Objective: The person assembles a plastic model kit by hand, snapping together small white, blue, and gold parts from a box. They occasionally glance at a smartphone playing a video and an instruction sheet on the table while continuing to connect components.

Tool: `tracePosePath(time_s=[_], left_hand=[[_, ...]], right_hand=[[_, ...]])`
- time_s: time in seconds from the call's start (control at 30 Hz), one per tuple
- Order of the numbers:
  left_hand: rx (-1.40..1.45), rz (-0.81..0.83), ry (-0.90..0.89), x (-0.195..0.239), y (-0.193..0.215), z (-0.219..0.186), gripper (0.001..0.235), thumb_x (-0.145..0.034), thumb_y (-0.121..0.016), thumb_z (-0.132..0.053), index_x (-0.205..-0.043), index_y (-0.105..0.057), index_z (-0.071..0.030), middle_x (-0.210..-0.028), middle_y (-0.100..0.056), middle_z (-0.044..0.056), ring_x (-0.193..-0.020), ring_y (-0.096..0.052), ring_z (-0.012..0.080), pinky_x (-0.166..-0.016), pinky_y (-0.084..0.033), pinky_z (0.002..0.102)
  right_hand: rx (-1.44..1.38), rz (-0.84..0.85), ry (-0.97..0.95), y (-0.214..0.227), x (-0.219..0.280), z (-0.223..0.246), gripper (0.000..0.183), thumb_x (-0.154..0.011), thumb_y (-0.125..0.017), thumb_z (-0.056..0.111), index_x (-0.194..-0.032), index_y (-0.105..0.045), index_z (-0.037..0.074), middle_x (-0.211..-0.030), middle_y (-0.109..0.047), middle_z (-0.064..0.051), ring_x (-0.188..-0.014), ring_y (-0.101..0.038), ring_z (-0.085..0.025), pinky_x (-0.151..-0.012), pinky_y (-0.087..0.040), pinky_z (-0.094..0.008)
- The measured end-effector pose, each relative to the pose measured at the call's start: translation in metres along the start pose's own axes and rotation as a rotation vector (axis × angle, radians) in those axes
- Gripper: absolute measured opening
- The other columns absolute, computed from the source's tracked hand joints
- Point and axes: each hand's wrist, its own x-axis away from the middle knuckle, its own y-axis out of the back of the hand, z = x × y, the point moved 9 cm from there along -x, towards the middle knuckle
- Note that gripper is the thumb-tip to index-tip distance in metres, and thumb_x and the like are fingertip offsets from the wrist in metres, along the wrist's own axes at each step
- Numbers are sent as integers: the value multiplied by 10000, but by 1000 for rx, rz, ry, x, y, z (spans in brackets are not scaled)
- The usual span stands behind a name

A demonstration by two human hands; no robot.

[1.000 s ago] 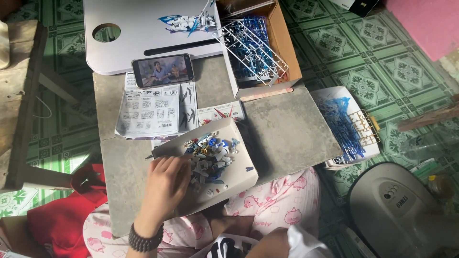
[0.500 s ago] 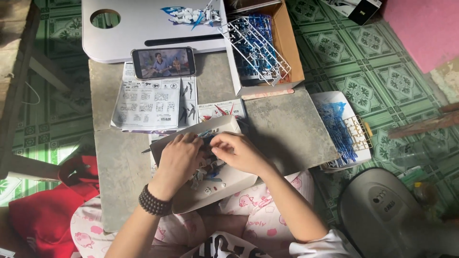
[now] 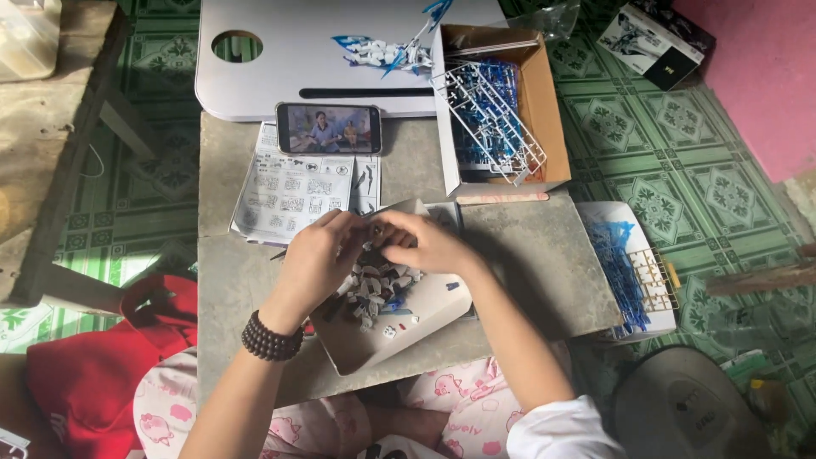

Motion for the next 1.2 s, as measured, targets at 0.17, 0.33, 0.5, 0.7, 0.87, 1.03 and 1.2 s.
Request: tracePosePath(time_s=[0.17, 0.33, 0.5, 0.7, 0.87, 1.03, 1.2], left_hand=[[140, -42, 106, 5, -2, 15, 130, -852, -591, -62, -964, -655, -43, -768, -621, 102, -653, -653, 244, -588, -513, 310], [381, -135, 151, 13, 0, 37, 142, -840, -560, -32, -943, -657, -29, -716, -654, 116, -574, -660, 239, -526, -508, 317], [515, -358, 169, 20, 13, 50, 146, -864, -524, -35, -965, -629, -27, -667, -636, 127, -529, -612, 233, -503, -485, 332], [580, -505, 153, 26, 17, 55, 144, -885, -496, -24, -952, -623, -41, -571, -592, 84, -494, -541, 173, -481, -432, 286], [595, -550, 134, 30, 20, 55, 139, -888, -502, -13, -947, -623, -49, -529, -567, 70, -483, -517, 154, -486, -415, 265], [460, -290, 128, 20, 3, 47, 136, -861, -537, -108, -910, -654, -60, -478, -563, 99, -396, -460, 175, -428, -377, 287], [296, -131, -11, 14, 2, 17, 203, -831, -582, -245, -840, -648, -54, -467, -564, 109, -341, -485, 213, -385, -385, 308]], right_hand=[[78, 96, 99, -7, -13, -8, 241, -844, -586, 44, -1078, -646, 39, -856, -699, -107, -796, -634, -173, -719, -514, -311], [33, 17, 153, -4, -8, -10, 164, -885, -538, 12, -986, -666, 27, -831, -703, -114, -780, -666, -181, -720, -534, -306], [284, 162, 194, -19, -3, 29, 143, -818, -600, 47, -937, -675, 70, -792, -692, -107, -723, -659, -229, -659, -533, -331], [676, 423, 222, -74, -11, 33, 189, -784, -636, 205, -833, -675, 27, -717, -661, -173, -691, -657, -348, -626, -527, -425], [636, 409, 126, -61, -15, 36, 181, -781, -649, 162, -865, -704, 12, -697, -669, -162, -625, -658, -298, -570, -522, -374], [311, 61, 343, -5, -6, 47, 231, -796, -682, 59, -1024, -669, 87, -790, -634, -73, -677, -607, -186, -626, -517, -292], [227, -50, 419, 0, 5, 46, 256, -775, -715, 36, -1018, -664, 98, -904, -618, -55, -770, -628, -180, -706, -551, -301]])
